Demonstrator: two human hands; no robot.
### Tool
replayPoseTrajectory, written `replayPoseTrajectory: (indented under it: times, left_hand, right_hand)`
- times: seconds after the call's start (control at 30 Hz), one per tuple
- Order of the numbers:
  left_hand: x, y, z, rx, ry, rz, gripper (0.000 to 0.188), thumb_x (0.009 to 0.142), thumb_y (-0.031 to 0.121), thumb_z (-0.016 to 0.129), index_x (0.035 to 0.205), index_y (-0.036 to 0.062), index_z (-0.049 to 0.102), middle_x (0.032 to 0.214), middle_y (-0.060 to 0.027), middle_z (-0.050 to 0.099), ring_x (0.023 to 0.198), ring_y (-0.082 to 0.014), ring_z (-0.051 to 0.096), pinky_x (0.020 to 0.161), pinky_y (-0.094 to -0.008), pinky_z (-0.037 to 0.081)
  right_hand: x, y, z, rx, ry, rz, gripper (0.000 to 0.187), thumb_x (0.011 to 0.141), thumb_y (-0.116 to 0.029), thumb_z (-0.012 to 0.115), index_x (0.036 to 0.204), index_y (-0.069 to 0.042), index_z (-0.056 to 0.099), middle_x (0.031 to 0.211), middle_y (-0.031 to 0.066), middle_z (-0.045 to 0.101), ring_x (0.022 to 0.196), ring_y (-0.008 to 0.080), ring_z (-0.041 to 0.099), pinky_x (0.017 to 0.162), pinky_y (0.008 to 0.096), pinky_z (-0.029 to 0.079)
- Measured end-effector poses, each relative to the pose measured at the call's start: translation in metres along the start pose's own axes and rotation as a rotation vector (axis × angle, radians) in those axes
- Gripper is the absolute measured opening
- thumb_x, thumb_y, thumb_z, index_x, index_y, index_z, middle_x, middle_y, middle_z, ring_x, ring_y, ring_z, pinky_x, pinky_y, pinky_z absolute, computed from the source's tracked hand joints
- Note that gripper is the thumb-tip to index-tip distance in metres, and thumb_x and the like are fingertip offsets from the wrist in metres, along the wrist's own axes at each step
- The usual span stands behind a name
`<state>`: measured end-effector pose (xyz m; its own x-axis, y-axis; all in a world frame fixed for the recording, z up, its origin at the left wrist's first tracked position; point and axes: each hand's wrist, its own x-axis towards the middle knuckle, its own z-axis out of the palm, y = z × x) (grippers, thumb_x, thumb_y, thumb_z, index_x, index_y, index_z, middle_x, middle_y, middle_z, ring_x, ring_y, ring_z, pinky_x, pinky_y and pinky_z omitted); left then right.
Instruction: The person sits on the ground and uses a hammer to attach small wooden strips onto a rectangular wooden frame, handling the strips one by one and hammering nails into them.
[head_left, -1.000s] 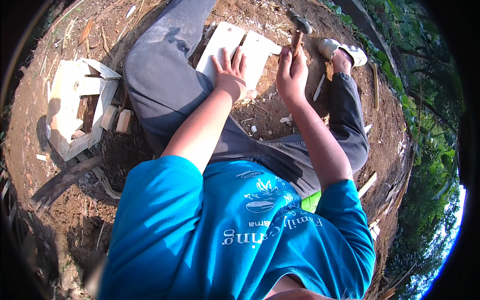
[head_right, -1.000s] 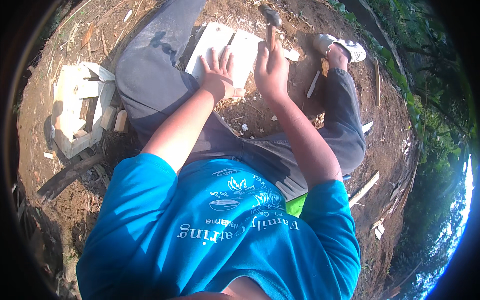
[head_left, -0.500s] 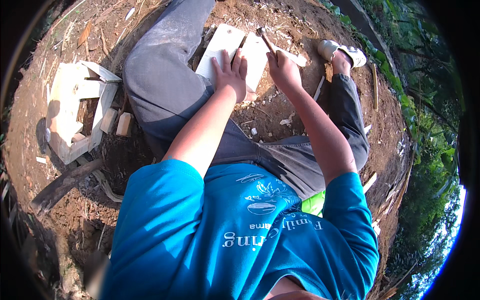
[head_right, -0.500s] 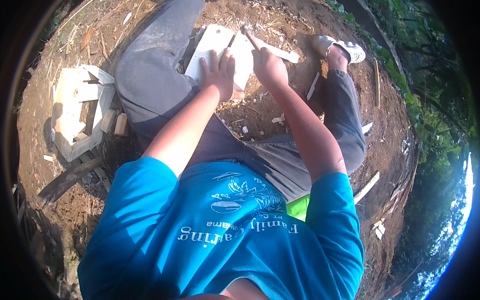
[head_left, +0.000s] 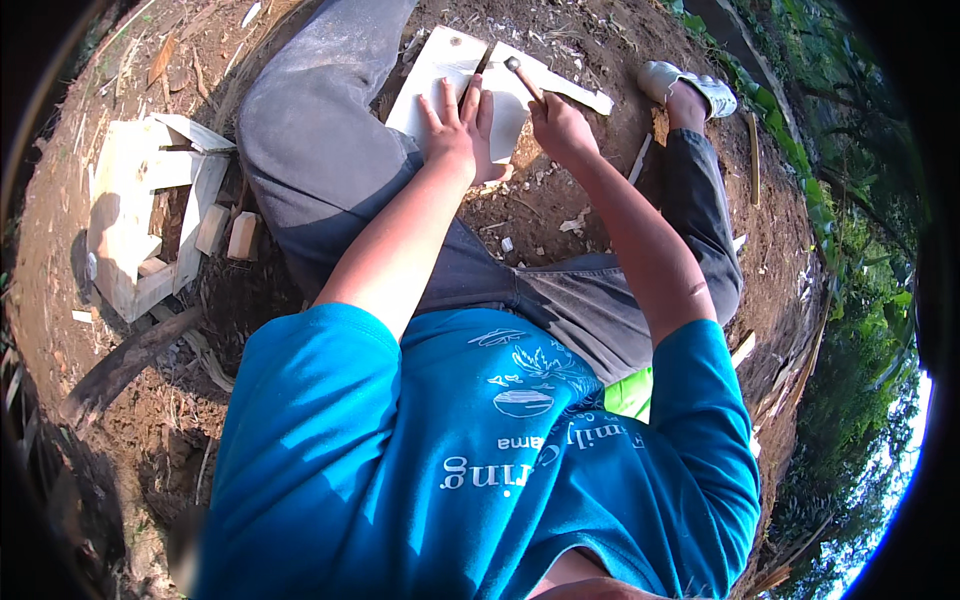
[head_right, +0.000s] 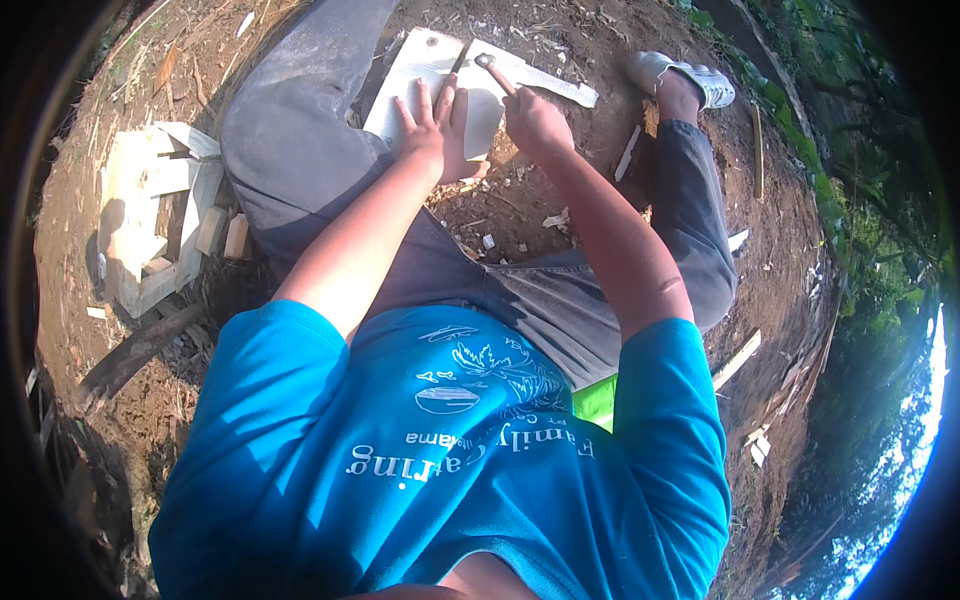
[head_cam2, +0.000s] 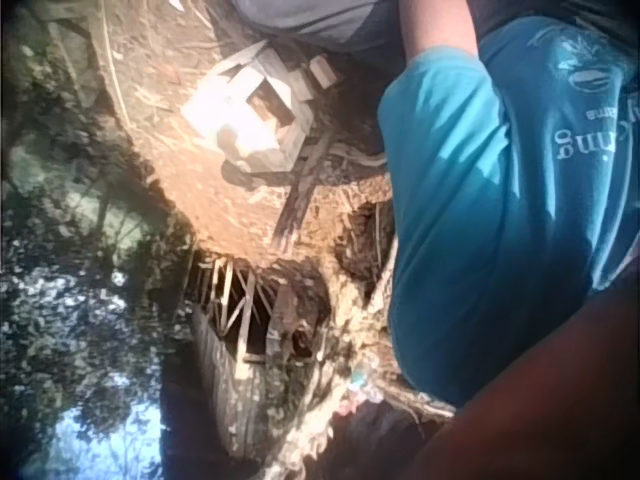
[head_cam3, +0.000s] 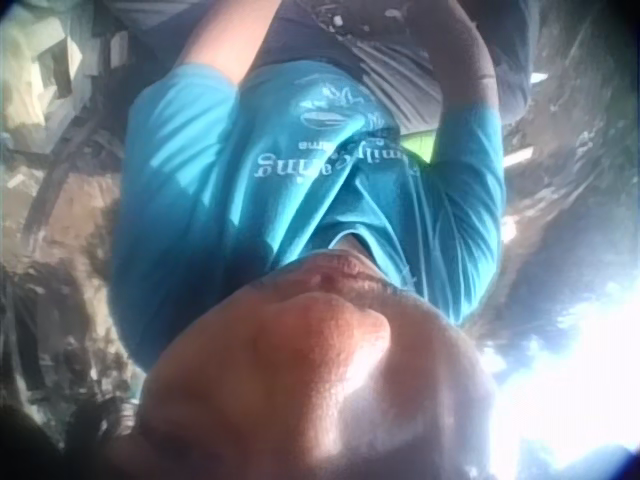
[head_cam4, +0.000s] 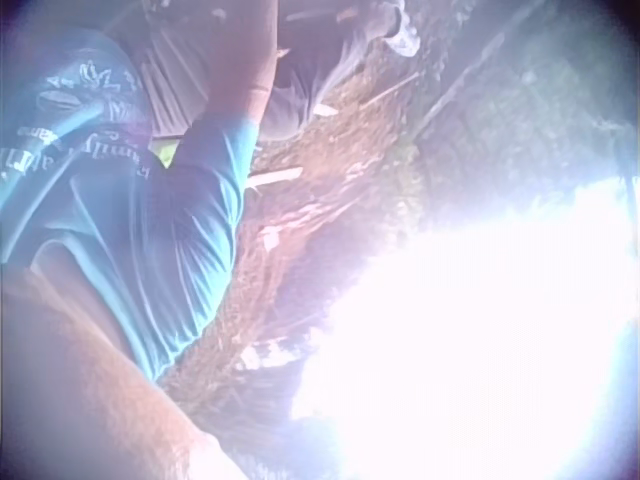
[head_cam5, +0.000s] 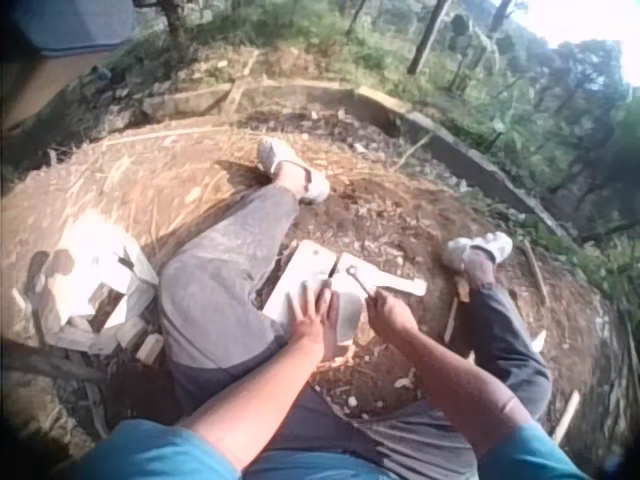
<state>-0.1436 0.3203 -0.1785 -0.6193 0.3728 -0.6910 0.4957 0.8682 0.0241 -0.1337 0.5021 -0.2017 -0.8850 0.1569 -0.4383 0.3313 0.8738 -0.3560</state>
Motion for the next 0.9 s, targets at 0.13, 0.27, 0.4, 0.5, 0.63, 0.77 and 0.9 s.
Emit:
replayPoseTrajectory:
  times: [0.13, 0.27, 0.4, 0.5, 0.63, 0.77, 0.9]
  left_hand:
    - [-0.007, -0.005, 0.002, -0.010, 0.033, -0.037, 0.127, 0.081, 0.080, 0.060, 0.166, 0.0071, -0.001, 0.173, -0.0148, -0.013, 0.156, -0.0505, -0.005, 0.118, -0.0754, 0.008]
    - [0.006, 0.001, 0.006, 0.011, 0.020, -0.018, 0.123, 0.084, 0.079, 0.058, 0.166, 0.0087, 0.000, 0.173, -0.0144, -0.014, 0.156, -0.0511, -0.006, 0.118, -0.0759, 0.008]
    - [0.013, -0.004, 0.033, 0.057, 0.128, -0.079, 0.121, 0.085, 0.080, 0.056, 0.167, 0.0095, 0.000, 0.173, -0.0140, -0.013, 0.156, -0.0506, -0.004, 0.117, -0.0760, 0.010]
    - [-0.003, 0.000, 0.007, 0.012, 0.050, -0.024, 0.122, 0.084, 0.081, 0.055, 0.166, 0.0080, 0.003, 0.173, -0.0147, -0.011, 0.156, -0.0508, -0.003, 0.117, -0.0754, 0.011]
    - [0.004, -0.004, 0.001, 0.020, 0.072, -0.016, 0.121, 0.085, 0.079, 0.056, 0.166, 0.0073, 0.003, 0.173, -0.0152, -0.009, 0.156, -0.0514, -0.002, 0.117, -0.0754, 0.012]
    - [-0.001, -0.003, 0.004, 0.004, 0.050, -0.024, 0.120, 0.086, 0.077, 0.057, 0.166, 0.0077, 0.002, 0.173, -0.0146, -0.010, 0.156, -0.0511, -0.004, 0.117, -0.0763, 0.010]
    - [0.002, -0.001, 0.007, 0.005, 0.051, 0.004, 0.123, 0.084, 0.079, 0.059, 0.166, 0.0086, 0.000, 0.173, -0.0141, -0.012, 0.155, -0.0521, -0.006, 0.117, -0.0770, 0.008]
  right_hand:
    - [-0.033, -0.059, -0.046, 0.423, 0.240, -0.081, 0.028, 0.104, -0.030, 0.056, 0.107, -0.002, 0.059, 0.084, 0.0269, 0.069, 0.080, 0.0462, 0.069, 0.073, 0.0496, 0.054]
    - [-0.015, -0.016, -0.019, 0.175, 0.136, -0.011, 0.037, 0.104, -0.034, 0.051, 0.109, 0.002, 0.058, 0.093, 0.0292, 0.070, 0.089, 0.0494, 0.069, 0.080, 0.0537, 0.054]
    - [-0.016, -0.049, -0.056, 0.415, 0.178, -0.011, 0.036, 0.105, -0.035, 0.054, 0.102, 0.001, 0.060, 0.085, 0.0249, 0.069, 0.080, 0.0412, 0.071, 0.074, 0.0481, 0.054]
    - [-0.021, -0.045, -0.048, 0.692, 0.501, -0.277, 0.027, 0.105, -0.028, 0.055, 0.100, -0.001, 0.058, 0.078, 0.0212, 0.068, 0.073, 0.0350, 0.071, 0.069, 0.0468, 0.053]
    - [0.003, -0.020, -0.024, 0.021, 0.105, -0.105, 0.032, 0.107, -0.028, 0.049, 0.104, 0.002, 0.059, 0.085, 0.0232, 0.068, 0.079, 0.0415, 0.071, 0.075, 0.0505, 0.057]
    - [-0.027, -0.066, -0.060, 0.563, 0.476, -0.277, 0.016, 0.103, -0.013, 0.053, 0.103, 0.003, 0.056, 0.086, 0.0240, 0.066, 0.078, 0.0386, 0.071, 0.065, 0.0447, 0.053]
    - [0.002, -0.011, -0.022, -0.074, -0.072, -0.040, 0.047, 0.104, -0.041, 0.054, 0.110, 0.003, 0.065, 0.097, 0.0301, 0.070, 0.100, 0.0475, 0.068, 0.090, 0.0536, 0.050]
